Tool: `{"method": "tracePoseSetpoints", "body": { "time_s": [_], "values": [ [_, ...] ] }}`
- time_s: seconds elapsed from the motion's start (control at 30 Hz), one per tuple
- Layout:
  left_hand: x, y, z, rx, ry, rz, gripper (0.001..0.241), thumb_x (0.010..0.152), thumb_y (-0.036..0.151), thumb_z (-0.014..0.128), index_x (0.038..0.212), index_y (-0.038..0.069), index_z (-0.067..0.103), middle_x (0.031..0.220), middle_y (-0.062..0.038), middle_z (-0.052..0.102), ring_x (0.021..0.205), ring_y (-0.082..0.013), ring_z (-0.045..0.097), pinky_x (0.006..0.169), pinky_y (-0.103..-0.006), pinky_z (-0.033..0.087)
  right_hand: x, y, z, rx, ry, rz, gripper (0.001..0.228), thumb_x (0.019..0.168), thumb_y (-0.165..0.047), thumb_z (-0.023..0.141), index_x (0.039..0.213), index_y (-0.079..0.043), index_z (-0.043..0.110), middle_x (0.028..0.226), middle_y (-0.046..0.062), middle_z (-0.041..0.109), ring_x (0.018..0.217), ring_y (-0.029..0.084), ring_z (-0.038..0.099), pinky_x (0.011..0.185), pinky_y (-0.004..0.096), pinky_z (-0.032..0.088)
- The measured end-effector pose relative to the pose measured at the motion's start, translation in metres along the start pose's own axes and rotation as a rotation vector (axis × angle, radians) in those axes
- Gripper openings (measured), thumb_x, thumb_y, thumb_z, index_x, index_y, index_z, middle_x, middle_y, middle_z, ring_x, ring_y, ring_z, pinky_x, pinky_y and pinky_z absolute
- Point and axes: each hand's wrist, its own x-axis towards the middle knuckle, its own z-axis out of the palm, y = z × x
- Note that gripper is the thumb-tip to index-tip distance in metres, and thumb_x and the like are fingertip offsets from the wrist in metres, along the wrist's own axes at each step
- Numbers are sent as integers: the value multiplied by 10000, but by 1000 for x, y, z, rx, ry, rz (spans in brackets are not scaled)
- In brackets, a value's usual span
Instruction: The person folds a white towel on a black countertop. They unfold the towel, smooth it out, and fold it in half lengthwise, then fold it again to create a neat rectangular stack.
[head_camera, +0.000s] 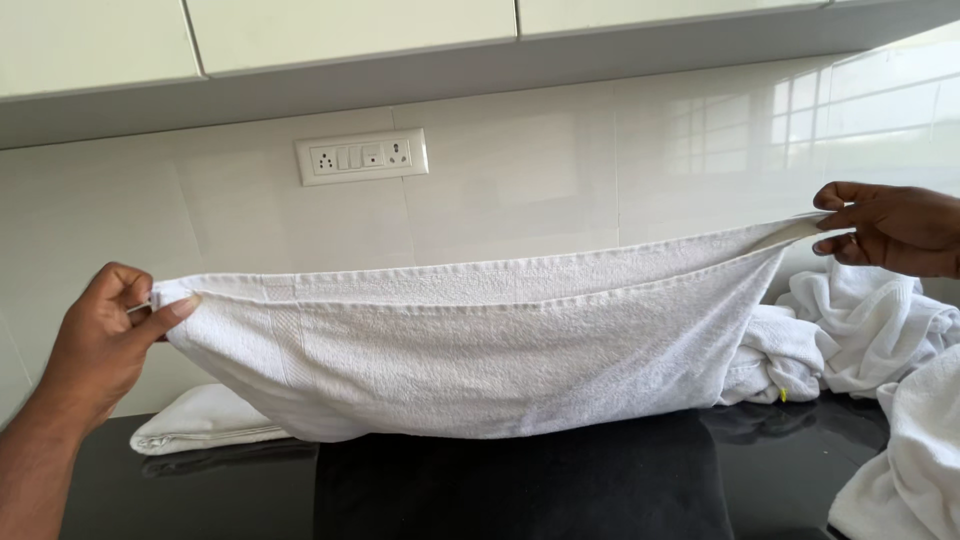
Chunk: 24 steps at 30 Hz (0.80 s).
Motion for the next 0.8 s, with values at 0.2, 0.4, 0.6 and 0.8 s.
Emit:
{"method": "tracePoseSetpoints", "body": {
  "time_s": [0.2, 0.4, 0.6, 0.8],
  "values": [
    [20, 14, 12, 339, -74, -78, 182, 1001, 124, 622, 1051, 140, 796, 1019, -50, 664, 966, -178, 608, 883, -367, 505, 2, 0, 24, -471, 71, -133, 105, 1075, -164, 551, 1146, -95, 585, 1065, 87, 698, 900, 199, 703, 758, 353, 579],
    [-3, -24, 59, 657, -476, -64, 267, 938, 147, 635, 1090, 225, 841, 1110, -82, 648, 1064, -222, 668, 1003, -375, 519, -41, 52, 129, -746, -460, -31, 314, 940, -213, 648, 1250, -164, 653, 1133, 58, 786, 955, 235, 765, 823, 419, 643],
    [-25, -72, 77, 733, -508, -315, 346, 1028, 168, 515, 1232, 294, 764, 1127, -68, 652, 1099, -226, 674, 981, -411, 557, -126, 110, 220, -936, -1026, -230, 251, 919, -210, 746, 1138, -123, 661, 1182, 34, 727, 1117, 185, 705, 927, 390, 597],
    [-24, -103, 64, 686, -616, -377, 280, 992, 222, 599, 1206, 209, 779, 1334, -50, 713, 1320, -223, 611, 1129, -412, 470, -173, 149, 251, -1201, -990, -441, 361, 881, -120, 735, 1207, -150, 583, 1203, 35, 655, 1160, 219, 618, 948, 442, 518]
  ]
}}
